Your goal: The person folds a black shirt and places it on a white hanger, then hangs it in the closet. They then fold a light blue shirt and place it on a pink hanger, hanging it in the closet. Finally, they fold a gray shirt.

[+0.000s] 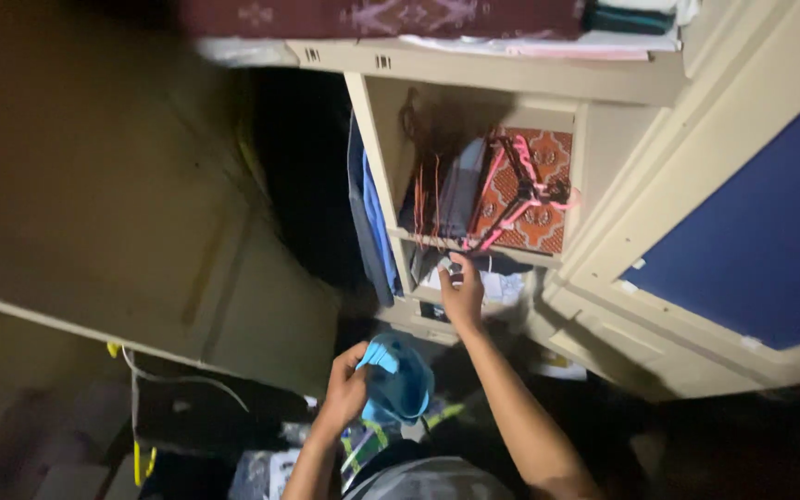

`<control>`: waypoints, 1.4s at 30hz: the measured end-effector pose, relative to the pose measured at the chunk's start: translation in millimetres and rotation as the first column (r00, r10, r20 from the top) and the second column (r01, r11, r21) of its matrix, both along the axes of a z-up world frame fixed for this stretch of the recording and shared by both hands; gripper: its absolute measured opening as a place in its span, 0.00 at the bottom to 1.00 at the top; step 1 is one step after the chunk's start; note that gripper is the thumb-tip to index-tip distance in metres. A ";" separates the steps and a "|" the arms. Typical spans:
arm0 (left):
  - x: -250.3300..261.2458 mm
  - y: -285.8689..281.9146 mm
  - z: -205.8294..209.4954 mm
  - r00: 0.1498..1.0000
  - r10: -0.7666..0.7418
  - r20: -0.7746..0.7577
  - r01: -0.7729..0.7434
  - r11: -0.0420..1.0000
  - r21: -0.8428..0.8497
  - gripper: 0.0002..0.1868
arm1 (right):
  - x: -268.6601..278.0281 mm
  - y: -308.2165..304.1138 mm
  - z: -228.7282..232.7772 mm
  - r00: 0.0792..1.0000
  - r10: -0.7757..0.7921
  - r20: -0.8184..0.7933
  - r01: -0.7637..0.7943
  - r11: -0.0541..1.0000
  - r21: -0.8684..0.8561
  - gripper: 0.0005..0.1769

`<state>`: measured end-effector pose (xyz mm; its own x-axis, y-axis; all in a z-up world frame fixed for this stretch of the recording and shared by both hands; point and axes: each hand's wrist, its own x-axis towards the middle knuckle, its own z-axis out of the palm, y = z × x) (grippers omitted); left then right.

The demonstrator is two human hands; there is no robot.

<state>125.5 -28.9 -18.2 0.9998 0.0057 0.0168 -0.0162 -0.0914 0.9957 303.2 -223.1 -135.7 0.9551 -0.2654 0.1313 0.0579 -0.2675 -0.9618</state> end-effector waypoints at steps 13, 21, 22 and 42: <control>102.4 49.5 -36.5 0.999 0.006 -0.032 -0.006 1.000 -0.024 0.14 | 82.0 39.3 -52.7 0.967 -0.121 0.222 0.126 0.992 -0.008 0.22; 128.2 59.1 -44.8 0.997 -0.068 0.044 0.066 0.997 0.047 0.19 | 84.2 33.9 -54.1 0.994 -0.029 0.110 0.039 0.995 -0.088 0.16; 128.7 58.5 -42.8 0.995 -0.085 0.053 0.084 0.996 0.033 0.17 | 84.1 33.8 -55.3 0.989 -0.045 0.140 0.060 0.993 -0.106 0.13; 108.8 36.6 -0.1 0.984 -0.019 0.175 -0.011 0.986 0.169 0.17 | 2.7 -60.0 23.1 0.936 -0.232 0.266 0.250 0.967 -0.036 0.09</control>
<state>234.4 7.7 -18.3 0.9813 -0.0163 0.1917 -0.1894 -0.2570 0.9477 305.8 -283.1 -112.5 0.7946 -0.4654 0.3899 0.2265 -0.3687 -0.9016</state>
